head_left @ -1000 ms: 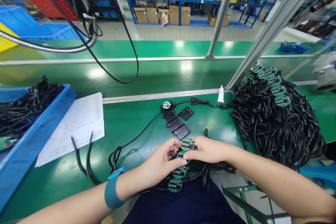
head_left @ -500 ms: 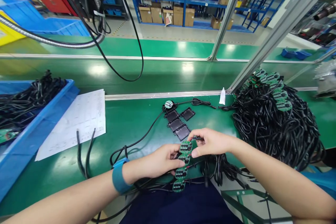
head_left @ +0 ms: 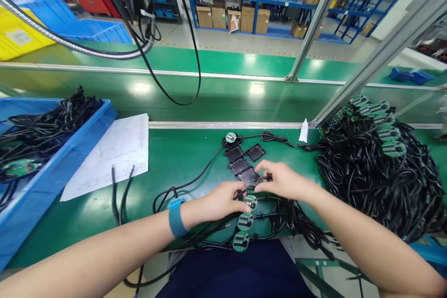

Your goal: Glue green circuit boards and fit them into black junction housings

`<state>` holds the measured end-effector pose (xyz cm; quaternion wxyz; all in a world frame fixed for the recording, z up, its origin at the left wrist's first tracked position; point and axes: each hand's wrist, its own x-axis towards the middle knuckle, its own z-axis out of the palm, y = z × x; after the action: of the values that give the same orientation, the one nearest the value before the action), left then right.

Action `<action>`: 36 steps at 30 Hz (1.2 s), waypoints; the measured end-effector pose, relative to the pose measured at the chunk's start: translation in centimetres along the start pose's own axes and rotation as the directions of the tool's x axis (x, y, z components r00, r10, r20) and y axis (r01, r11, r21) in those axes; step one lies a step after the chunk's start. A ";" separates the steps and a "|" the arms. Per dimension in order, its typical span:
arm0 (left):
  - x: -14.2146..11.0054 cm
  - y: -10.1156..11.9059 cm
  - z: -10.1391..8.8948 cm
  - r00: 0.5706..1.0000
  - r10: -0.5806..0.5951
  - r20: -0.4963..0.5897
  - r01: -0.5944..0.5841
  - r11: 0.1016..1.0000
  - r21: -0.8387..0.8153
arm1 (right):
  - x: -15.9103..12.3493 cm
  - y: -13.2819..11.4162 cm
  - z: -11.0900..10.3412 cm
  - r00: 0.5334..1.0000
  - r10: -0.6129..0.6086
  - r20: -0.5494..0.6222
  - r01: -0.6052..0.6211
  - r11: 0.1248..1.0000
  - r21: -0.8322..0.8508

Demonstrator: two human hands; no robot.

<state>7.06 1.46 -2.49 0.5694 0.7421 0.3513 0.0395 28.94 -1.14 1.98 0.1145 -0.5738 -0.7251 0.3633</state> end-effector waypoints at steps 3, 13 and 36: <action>-0.9 0.7 -1.3 0.994 0.057 -0.089 -0.055 0.998 0.028 | 0.8 1.2 -2.6 0.988 0.085 0.127 -0.096 0.992 0.076; -0.7 -0.9 -5.1 0.957 0.005 -0.290 0.050 0.982 0.183 | 2.4 3.5 -3.4 0.936 0.145 0.322 -0.216 0.956 0.200; 1.9 -1.0 -5.5 0.948 0.015 -0.319 0.145 0.870 0.472 | 2.2 -2.3 -6.1 0.997 -0.070 -0.034 0.025 0.705 -0.709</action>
<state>5.45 7.15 -2.05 0.3011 0.8337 0.4605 0.0470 30.09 3.12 7.30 -0.0836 -0.5652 -0.8198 0.0375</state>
